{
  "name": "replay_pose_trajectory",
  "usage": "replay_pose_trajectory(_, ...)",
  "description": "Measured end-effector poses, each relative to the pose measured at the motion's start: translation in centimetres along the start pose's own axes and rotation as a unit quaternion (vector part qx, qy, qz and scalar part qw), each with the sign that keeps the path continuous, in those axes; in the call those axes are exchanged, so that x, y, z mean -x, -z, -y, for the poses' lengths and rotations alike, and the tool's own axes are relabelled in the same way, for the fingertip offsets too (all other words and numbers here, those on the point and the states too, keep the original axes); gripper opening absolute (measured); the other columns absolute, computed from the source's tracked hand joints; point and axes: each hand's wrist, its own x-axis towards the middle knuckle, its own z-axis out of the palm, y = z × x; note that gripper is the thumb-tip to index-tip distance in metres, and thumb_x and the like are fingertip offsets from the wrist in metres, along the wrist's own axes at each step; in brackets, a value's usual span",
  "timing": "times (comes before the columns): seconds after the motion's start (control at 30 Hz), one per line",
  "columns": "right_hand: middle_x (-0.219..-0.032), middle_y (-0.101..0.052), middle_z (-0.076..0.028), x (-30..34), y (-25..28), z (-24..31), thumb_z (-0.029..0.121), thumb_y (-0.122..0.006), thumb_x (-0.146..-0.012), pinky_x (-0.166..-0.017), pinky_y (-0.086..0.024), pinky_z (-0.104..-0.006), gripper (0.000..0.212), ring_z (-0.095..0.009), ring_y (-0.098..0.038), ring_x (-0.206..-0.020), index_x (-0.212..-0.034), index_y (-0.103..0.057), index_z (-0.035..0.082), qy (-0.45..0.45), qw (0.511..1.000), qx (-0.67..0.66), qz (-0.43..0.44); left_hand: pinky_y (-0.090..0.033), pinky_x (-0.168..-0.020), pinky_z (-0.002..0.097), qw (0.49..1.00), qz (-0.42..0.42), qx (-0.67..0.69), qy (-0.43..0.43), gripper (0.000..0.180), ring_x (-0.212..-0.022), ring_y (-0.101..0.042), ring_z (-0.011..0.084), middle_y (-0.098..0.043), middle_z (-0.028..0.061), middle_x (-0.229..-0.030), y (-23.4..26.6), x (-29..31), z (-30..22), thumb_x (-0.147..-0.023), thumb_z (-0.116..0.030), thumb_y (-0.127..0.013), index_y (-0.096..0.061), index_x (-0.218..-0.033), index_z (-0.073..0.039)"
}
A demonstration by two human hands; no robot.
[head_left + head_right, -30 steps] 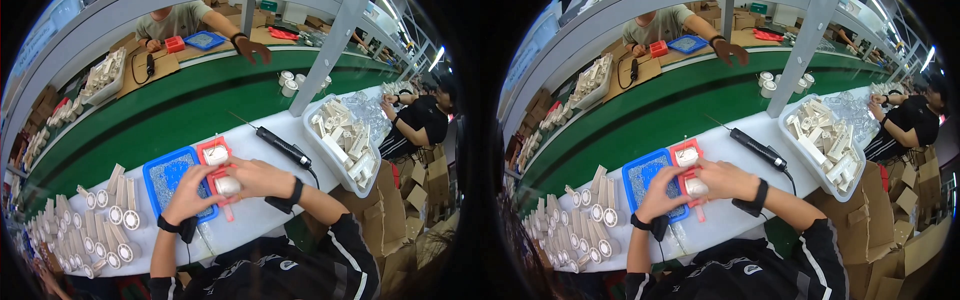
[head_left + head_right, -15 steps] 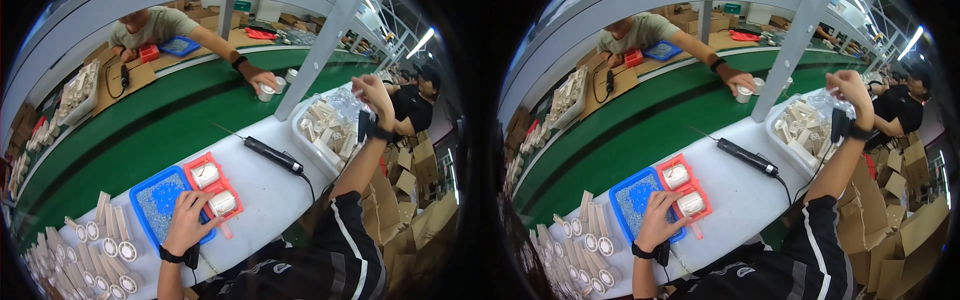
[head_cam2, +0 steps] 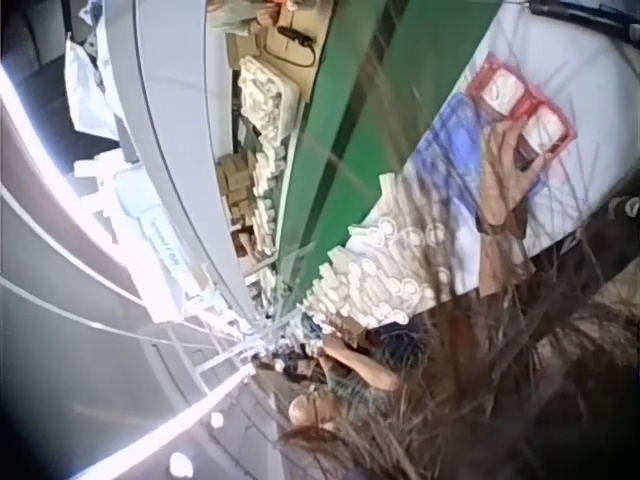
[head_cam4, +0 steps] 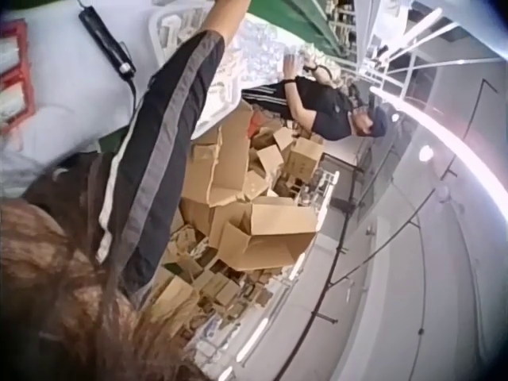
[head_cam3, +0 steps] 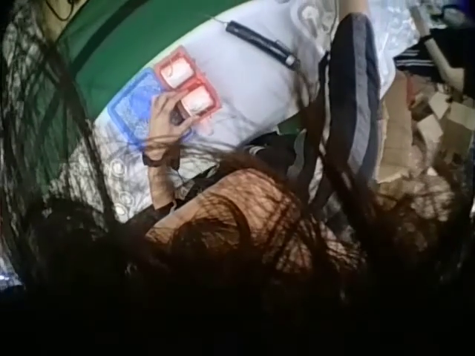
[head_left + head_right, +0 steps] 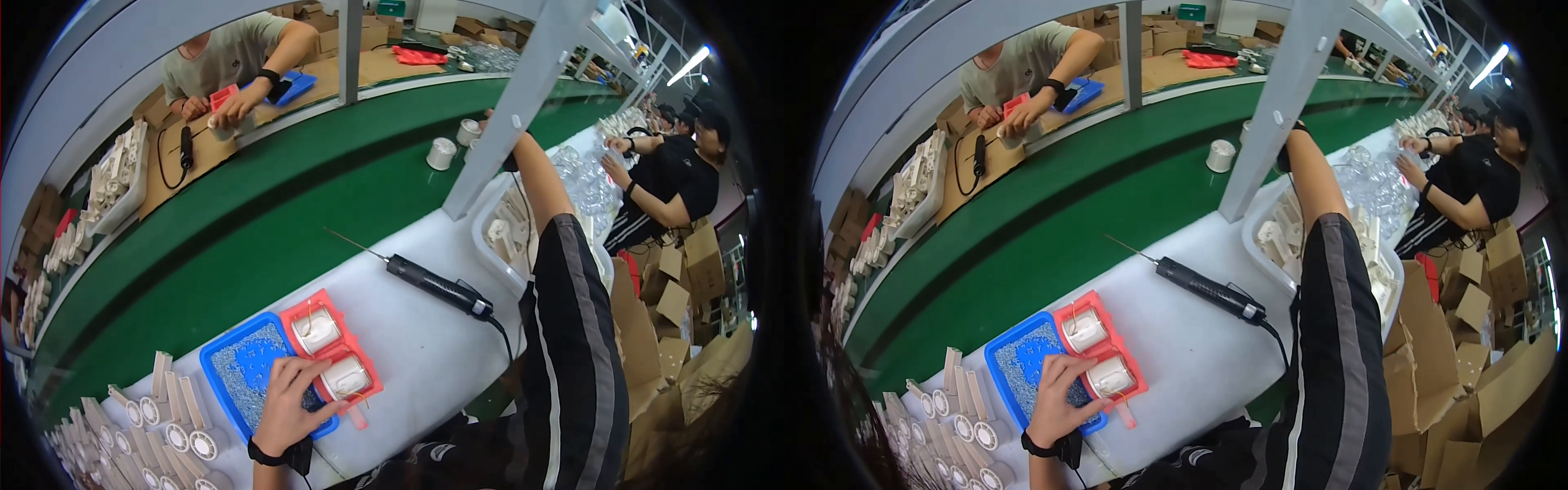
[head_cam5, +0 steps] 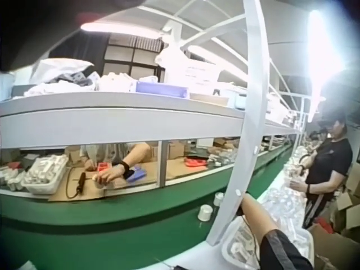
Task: Assembling electronic components by fitting parts together and securing them with screws using an electric screwdriver.
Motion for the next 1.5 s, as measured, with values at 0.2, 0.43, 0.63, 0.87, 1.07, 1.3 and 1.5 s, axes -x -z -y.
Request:
replay_pose_trajectory(0.2, -0.149, -0.055, -0.016, -3.1, 7.0, -8.6, 0.022, -0.076, -0.088, -0.110, -0.044, -0.0413, 0.047, -0.032, -0.055, -0.134, -0.133, -0.067, 0.012, 0.147, 0.947, -0.160, 0.235, -0.047, -0.096, 0.0406, 0.999, 0.001, 0.038, -0.003, 0.063, -0.106, -0.055, 0.0311, -0.065, 0.0093, -0.109, 0.0, 0.2, 0.7, -0.063, -0.022, -0.095, -0.071, -0.119, -0.005)
replay_pose_trajectory(0.43, -0.145, -0.054, -0.016, -0.4, 1.4, 2.2, 0.027, -0.079, -0.085, -0.110, -0.043, -0.0409, 0.047, -0.035, -0.054, -0.129, -0.130, -0.070, 0.022, 0.071, 0.941, 0.019, 0.332, -0.049, -0.095, 0.0414, 1.000, 0.008, 0.021, 0.018, 0.063, -0.106, -0.055, 0.0310, -0.065, 0.0088, -0.111, -0.2, -0.5, 0.7, -0.065, -0.024, -0.094, -0.071, -0.121, -0.005)
replay_pose_trajectory(0.63, -0.132, -0.057, -0.013, 6.9, 0.9, 15.8, 0.040, -0.083, -0.081, -0.111, -0.041, -0.0403, 0.054, -0.032, -0.056, -0.126, -0.131, -0.070, 0.022, 0.069, 0.917, 0.286, 0.268, -0.049, -0.095, 0.0416, 0.999, -0.003, 0.035, 0.002, 0.064, -0.106, -0.055, 0.0314, -0.065, 0.0086, -0.112, 0.1, 0.0, 0.8, -0.065, -0.024, -0.095, -0.071, -0.120, -0.005)
replay_pose_trajectory(0.87, -0.141, -0.054, -0.013, 7.9, -3.4, 20.1, 0.036, -0.082, -0.085, -0.114, -0.038, -0.0390, 0.048, -0.030, -0.053, -0.131, -0.130, -0.071, 0.023, -0.233, 0.926, 0.223, 0.199, -0.050, -0.095, 0.0428, 0.999, 0.000, 0.033, 0.005, 0.063, -0.108, -0.056, 0.0323, -0.065, 0.0095, -0.115, 0.0, 0.3, 0.8, -0.066, -0.024, -0.094, -0.071, -0.121, -0.005)
replay_pose_trajectory(1.07, -0.133, -0.065, -0.016, 7.0, -2.2, 17.6, 0.076, -0.073, -0.071, -0.104, -0.046, -0.0437, 0.093, -0.033, -0.062, -0.119, -0.138, -0.066, 0.012, -0.037, 0.866, 0.391, 0.310, -0.051, -0.095, 0.0420, 0.999, 0.002, 0.035, -0.006, 0.059, -0.108, -0.056, 0.0318, -0.063, 0.0100, -0.115, 0.2, 0.1, 0.8, -0.072, -0.026, -0.091, -0.070, -0.122, -0.005)
replay_pose_trajectory(1.3, -0.121, -0.071, -0.014, 8.9, -2.5, 20.1, 0.056, -0.079, -0.077, -0.093, -0.053, -0.0402, 0.079, -0.027, -0.066, -0.112, -0.139, -0.064, 0.009, -0.056, 0.928, 0.273, 0.246, -0.050, -0.097, 0.0418, 1.000, 0.000, 0.030, -0.005, 0.058, -0.109, -0.055, 0.0325, -0.062, 0.0105, -0.115, 0.2, 0.1, 0.8, -0.072, -0.026, -0.090, -0.069, -0.122, -0.005)
replay_pose_trajectory(1.5, -0.117, -0.066, -0.011, 9.9, 7.9, 17.3, 0.055, -0.077, -0.079, -0.077, -0.060, -0.0456, 0.078, -0.027, -0.064, -0.106, -0.138, -0.058, 0.007, -0.172, 0.969, 0.157, 0.078, -0.049, -0.098, 0.0420, 1.000, -0.016, 0.007, -0.014, 0.058, -0.110, -0.054, 0.0326, -0.063, 0.0124, -0.115, -0.2, 0.7, 1.1, -0.073, -0.025, -0.090, -0.068, -0.122, -0.003)
